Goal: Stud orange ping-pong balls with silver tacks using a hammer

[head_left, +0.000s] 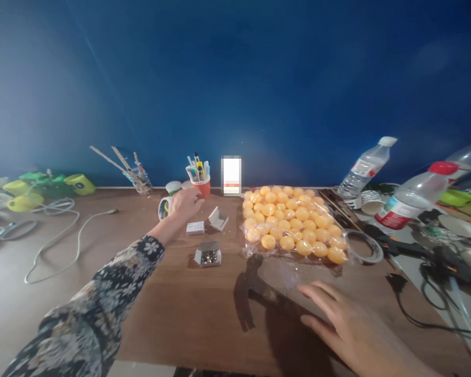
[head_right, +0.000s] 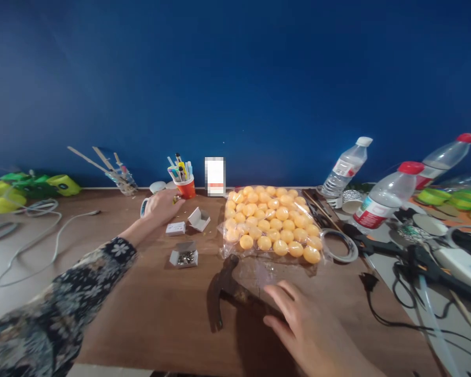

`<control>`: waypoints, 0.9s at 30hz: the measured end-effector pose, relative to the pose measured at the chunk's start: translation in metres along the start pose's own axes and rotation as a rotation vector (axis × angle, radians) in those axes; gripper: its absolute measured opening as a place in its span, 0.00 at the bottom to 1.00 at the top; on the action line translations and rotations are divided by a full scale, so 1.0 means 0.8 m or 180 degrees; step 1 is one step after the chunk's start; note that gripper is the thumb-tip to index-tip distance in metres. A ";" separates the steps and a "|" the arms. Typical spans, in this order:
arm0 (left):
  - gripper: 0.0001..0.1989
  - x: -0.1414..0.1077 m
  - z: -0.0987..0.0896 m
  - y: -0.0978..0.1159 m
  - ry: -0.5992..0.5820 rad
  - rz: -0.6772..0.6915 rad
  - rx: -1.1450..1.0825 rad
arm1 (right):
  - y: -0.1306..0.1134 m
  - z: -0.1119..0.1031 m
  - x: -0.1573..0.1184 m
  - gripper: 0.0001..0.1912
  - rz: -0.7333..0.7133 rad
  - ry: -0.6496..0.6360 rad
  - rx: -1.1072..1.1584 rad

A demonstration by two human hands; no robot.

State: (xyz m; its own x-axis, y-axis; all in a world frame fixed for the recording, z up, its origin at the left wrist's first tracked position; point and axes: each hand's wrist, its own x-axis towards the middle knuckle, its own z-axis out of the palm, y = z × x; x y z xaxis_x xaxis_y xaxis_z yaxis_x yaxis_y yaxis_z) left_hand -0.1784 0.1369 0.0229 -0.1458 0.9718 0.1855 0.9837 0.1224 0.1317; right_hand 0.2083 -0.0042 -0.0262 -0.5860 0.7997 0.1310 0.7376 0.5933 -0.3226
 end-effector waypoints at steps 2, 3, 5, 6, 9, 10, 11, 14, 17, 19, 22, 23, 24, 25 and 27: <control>0.15 -0.035 -0.004 0.005 0.0011 0.0280 -0.0148 | 0.006 0.018 -0.007 0.20 0.0034 -0.0228 0.0055; 0.15 -0.053 -0.006 0.006 -0.0028 0.0402 -0.0220 | 0.007 0.027 -0.009 0.24 0.0031 -0.0306 0.0092; 0.15 -0.088 -0.006 0.006 -0.0165 0.0637 -0.0374 | 0.007 0.042 -0.011 0.29 0.0023 -0.0448 0.0106; 0.16 -0.103 -0.005 0.005 -0.0224 0.0787 -0.0529 | 0.006 0.047 -0.011 0.29 0.0048 -0.0506 0.0080; 0.29 -0.135 0.005 -0.001 -0.0631 0.1302 -0.0708 | -0.001 0.050 -0.004 0.25 0.0179 -0.0652 0.0045; 0.32 -0.141 0.010 -0.003 -0.0756 0.1370 -0.0703 | -0.003 0.049 -0.002 0.24 0.0228 -0.0694 0.0072; 0.34 -0.146 0.016 -0.004 -0.0824 0.1363 -0.0705 | -0.005 0.047 0.000 0.22 0.0275 -0.0725 0.0107; 0.31 -0.149 0.030 -0.004 -0.0750 0.1190 -0.0788 | -0.007 0.044 0.001 0.21 0.0397 -0.0756 0.0220; 0.27 -0.145 0.038 0.001 -0.0599 0.1080 -0.0850 | -0.007 0.041 0.002 0.21 0.0453 -0.0721 0.0370; 0.26 -0.142 0.041 0.005 -0.0521 0.1050 -0.0840 | -0.009 0.037 0.004 0.21 0.0466 -0.0691 0.0455; 0.25 -0.137 0.043 0.010 -0.0391 0.1017 -0.0797 | -0.016 0.031 0.012 0.19 0.0495 -0.0648 0.0486; 0.25 -0.135 0.043 0.011 -0.0330 0.0985 -0.0772 | -0.020 0.030 0.016 0.18 0.0510 -0.0638 0.0497; 0.25 -0.133 0.043 0.012 -0.0258 0.0935 -0.0740 | -0.024 0.030 0.019 0.18 0.0525 -0.0626 0.0521; 0.25 -0.132 0.044 0.013 -0.0183 0.0872 -0.0704 | -0.027 0.031 0.023 0.17 0.0539 -0.0608 0.0560; 0.25 -0.129 0.043 0.014 -0.0058 0.0715 -0.0619 | -0.033 0.036 0.031 0.16 0.0539 -0.0543 0.0634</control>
State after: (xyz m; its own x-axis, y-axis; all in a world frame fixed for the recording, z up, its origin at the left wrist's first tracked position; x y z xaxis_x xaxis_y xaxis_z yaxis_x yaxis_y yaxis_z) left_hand -0.1482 0.0446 -0.0286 0.0770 0.9738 0.2138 0.9522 -0.1354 0.2738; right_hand 0.1646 -0.0030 -0.0413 -0.5207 0.8486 -0.0941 0.7590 0.4096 -0.5061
